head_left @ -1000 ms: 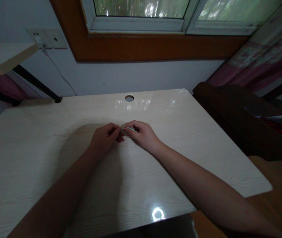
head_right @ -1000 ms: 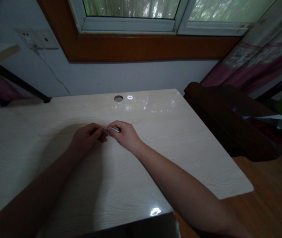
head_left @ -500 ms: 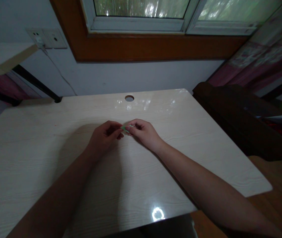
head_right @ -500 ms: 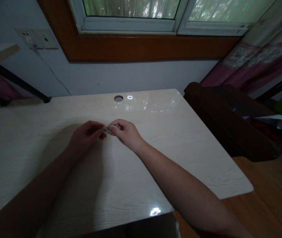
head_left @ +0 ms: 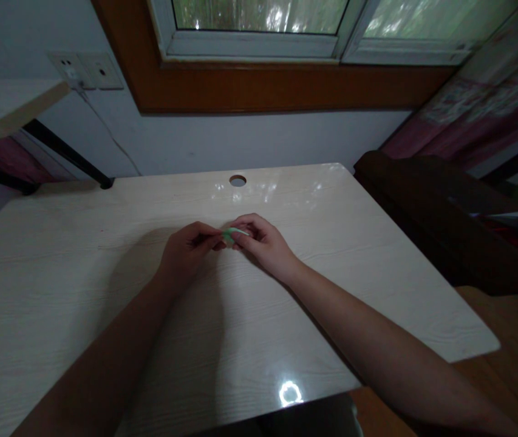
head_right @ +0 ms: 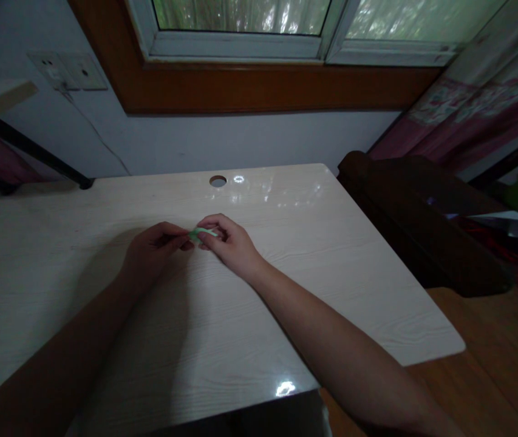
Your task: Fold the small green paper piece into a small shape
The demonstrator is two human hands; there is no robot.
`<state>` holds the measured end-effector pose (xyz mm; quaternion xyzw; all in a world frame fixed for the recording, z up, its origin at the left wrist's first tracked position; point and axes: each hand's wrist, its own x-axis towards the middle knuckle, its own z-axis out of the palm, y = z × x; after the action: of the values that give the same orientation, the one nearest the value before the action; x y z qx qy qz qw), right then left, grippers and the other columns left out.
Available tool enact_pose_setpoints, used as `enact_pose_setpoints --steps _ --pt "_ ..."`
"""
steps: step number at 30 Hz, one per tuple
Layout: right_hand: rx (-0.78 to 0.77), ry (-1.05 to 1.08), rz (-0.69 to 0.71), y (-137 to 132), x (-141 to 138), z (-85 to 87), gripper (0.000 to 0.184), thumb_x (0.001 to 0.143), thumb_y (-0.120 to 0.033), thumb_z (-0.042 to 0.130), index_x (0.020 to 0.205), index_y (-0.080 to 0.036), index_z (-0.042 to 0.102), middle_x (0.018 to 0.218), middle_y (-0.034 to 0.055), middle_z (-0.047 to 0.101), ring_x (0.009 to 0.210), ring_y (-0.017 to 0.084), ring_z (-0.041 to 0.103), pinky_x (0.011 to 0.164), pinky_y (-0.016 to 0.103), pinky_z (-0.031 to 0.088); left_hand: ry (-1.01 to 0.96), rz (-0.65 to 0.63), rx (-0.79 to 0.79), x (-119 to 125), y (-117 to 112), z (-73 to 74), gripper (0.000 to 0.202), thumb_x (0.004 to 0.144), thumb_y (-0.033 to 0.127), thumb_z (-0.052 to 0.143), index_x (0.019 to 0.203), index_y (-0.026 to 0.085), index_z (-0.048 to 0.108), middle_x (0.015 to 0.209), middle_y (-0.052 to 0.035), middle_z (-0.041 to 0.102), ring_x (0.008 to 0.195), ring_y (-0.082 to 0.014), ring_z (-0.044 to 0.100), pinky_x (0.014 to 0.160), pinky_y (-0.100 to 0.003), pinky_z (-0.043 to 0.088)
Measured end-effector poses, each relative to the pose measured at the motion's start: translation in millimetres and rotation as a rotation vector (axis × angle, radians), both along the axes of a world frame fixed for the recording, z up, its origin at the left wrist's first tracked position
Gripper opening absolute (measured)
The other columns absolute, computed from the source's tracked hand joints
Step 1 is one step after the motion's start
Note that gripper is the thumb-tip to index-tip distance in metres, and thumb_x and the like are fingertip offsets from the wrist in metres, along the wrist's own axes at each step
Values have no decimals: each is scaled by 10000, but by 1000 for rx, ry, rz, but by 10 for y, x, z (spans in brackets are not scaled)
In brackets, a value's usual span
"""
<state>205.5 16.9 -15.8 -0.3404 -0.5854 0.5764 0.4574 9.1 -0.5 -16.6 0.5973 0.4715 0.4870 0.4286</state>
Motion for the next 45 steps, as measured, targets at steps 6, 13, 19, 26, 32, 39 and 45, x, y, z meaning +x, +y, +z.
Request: enact_pose_setpoints --steps 6,13,19,26,32,39,45 --pt "219 -201 -42 -13 14 30 203 836 -346 724 994 -230 672 1036 53 665 859 163 661 757 304 545 69 21 51 -10 5 -13 234 813 386 749 909 176 710 805 -50 764 748 -189 737 743 -304 589" --pt "265 -231 -72 -2 17 30 137 845 -349 715 899 -226 688 961 51 667 878 180 657 743 307 547 89 26 73 -3 -4 -8 221 813 397 744 880 188 717 793 -47 764 748 -194 737 744 -310 591" --pt "215 -250 -69 19 32 5 136 840 -343 713 865 -217 667 936 49 693 879 187 654 780 330 528 77 14 65 -3 -4 -26 212 815 389 747 875 189 710 821 -49 766 771 -193 742 764 -311 595" --pt "162 -265 -114 18 24 -17 163 844 -367 696 871 -210 661 904 46 712 832 182 651 785 335 514 46 15 38 13 -4 -7 238 801 403 751 846 182 675 789 -46 756 754 -193 739 739 -308 601" --pt "135 -250 -123 1 13 -19 191 830 -390 710 864 -210 657 879 41 715 809 179 649 759 323 506 16 6 1 13 -12 20 221 797 376 752 836 185 648 748 -31 742 716 -183 729 720 -305 596" --pt "98 -203 -118 5 -3 -41 245 804 -415 736 885 -211 627 822 10 676 724 147 611 703 296 488 -43 2 -16 19 -18 59 210 799 327 747 889 178 629 728 -1 695 668 -157 703 684 -282 572" --pt "69 -113 -85 4 -13 -54 287 778 -382 771 913 -220 576 822 -9 654 713 129 596 687 277 473 -37 -87 -63 25 -17 47 271 819 382 732 966 186 615 738 1 687 663 -152 693 664 -274 561"
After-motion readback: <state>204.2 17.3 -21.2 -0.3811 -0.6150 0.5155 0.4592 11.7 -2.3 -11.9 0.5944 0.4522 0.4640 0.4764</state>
